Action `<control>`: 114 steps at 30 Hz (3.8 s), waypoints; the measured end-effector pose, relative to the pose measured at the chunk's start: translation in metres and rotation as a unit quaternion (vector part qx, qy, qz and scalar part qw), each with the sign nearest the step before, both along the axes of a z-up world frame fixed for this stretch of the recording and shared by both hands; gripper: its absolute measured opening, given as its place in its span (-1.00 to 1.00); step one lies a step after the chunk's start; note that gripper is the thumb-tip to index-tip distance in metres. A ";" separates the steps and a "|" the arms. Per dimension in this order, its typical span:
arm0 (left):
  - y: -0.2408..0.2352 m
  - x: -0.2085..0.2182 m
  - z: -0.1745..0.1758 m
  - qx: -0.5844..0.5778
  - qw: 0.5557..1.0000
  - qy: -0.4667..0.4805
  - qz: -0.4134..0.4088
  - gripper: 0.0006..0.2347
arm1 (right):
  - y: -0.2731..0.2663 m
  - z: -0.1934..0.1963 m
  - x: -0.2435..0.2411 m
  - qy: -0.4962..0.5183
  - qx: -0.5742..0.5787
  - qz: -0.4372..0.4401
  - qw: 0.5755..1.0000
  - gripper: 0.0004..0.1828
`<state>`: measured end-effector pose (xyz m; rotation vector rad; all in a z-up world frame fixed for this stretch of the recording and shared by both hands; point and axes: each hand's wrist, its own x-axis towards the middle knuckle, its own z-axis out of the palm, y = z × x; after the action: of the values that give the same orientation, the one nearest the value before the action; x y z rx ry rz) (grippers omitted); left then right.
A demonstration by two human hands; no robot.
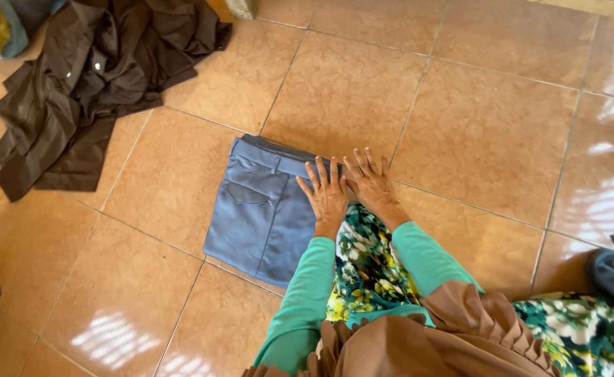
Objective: The person sits on a tiled floor and folds multiple pairs of blue trousers by hand. They smooth the fabric, fold the legs together, and then fold the trousers into neat rectangles, stacking them to the side.
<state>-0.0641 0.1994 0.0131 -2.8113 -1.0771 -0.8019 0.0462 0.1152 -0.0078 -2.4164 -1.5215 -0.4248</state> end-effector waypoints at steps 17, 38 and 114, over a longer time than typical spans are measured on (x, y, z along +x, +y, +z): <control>-0.131 0.096 -0.038 0.035 0.976 0.040 -0.210 -0.58 | -0.179 -0.014 0.053 0.091 -0.053 -0.262 0.959 -0.28; -0.514 0.142 0.015 -0.014 0.779 0.113 -0.616 -0.55 | -0.565 0.037 -0.023 0.146 -0.028 -0.639 0.755 -0.28; -0.595 0.208 -0.075 -0.942 0.298 0.142 -0.065 -0.45 | -0.645 0.053 -0.026 0.013 0.074 -0.414 0.907 -0.86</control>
<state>0.1442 -0.3957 -0.0621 0.7265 0.6074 -0.8023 0.0200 -0.5303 0.0452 -2.8073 -0.3434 -0.6212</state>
